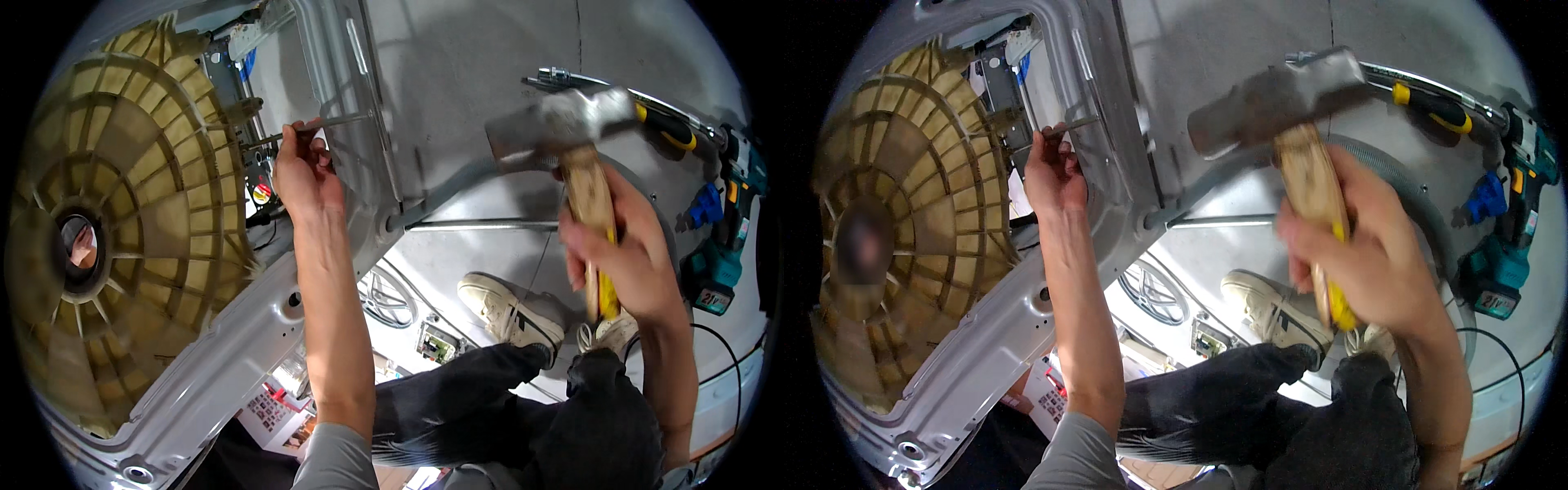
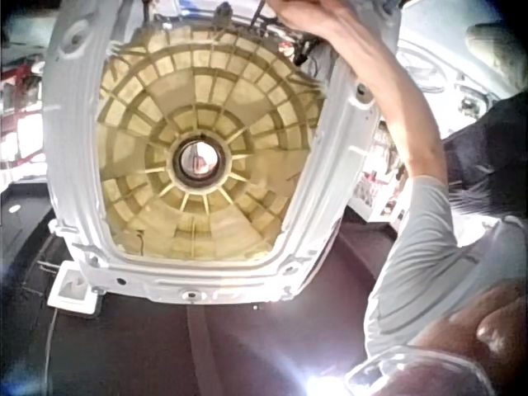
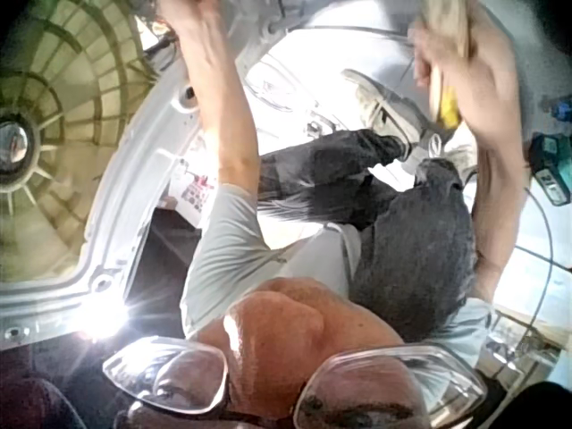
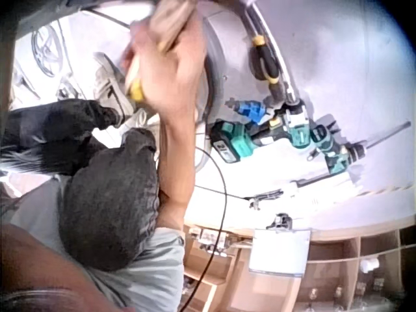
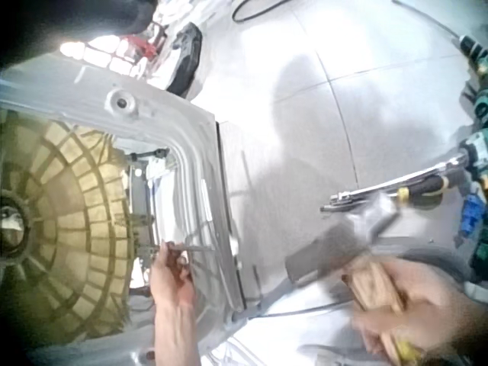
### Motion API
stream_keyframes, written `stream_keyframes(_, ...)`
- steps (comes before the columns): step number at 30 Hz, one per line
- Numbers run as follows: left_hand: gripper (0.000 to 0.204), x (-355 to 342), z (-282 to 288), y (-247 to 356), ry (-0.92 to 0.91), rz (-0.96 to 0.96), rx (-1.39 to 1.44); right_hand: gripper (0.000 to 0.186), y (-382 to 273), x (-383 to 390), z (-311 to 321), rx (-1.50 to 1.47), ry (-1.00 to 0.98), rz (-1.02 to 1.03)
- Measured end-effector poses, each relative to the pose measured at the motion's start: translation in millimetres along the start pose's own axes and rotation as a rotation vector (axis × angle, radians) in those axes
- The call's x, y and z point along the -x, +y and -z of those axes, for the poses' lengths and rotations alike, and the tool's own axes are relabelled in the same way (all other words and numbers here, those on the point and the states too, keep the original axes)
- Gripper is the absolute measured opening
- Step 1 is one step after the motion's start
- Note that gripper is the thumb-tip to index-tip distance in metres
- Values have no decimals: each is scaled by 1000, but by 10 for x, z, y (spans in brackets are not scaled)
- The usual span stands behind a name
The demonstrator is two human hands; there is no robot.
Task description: The person uses a hammer and a rod to tap parts of a disassembled washing machine drum assembly, then uses a screwdriver to work on internal components while sitting on the floor.
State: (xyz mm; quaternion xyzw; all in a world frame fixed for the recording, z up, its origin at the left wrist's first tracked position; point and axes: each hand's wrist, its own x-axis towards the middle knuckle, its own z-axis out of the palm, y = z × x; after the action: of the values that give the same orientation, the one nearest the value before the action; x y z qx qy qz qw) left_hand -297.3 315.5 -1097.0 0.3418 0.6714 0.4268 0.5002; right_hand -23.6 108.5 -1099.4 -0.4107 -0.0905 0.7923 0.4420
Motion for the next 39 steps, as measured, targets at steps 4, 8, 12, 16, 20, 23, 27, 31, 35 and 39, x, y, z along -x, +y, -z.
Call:
stream_keyframes(4,19,-1,-20,-44,69,-28,23,34,255,-230,-69,-78,65,145)
stream_keyframes(8,18,-51,-6,-100,29,-69,45,29,142,-333,-226,-130,100,30)
stream_keyframes(12,17,-20,9,-96,54,-83,61,24,164,-484,-401,-204,125,15)
stream_keyframes(16,17,-79,16,-116,37,-68,150,23,189,-618,-582,-204,118,55)
stream_keyframes(20,16,-90,33,-147,15,-83,169,24,262,-724,-687,-192,142,66)
stream_keyframes(23,17,-99,57,-156,17,-67,185,23,246,-734,-706,-273,208,79)
stream_keyframes(27,18,-66,99,-119,14,-54,188,23,112,-516,-517,-385,527,125)
stream_keyframes(31,17,-60,75,-132,-37,-70,206,21,85,-412,-343,-408,630,216)
stream_keyframes(35,17,-63,81,-145,-19,-49,190,22,222,-672,-933,-356,379,18)
stream_keyframes(39,18,-73,24,-121,-48,-39,212,21,157,-763,-1015,-369,274,4)
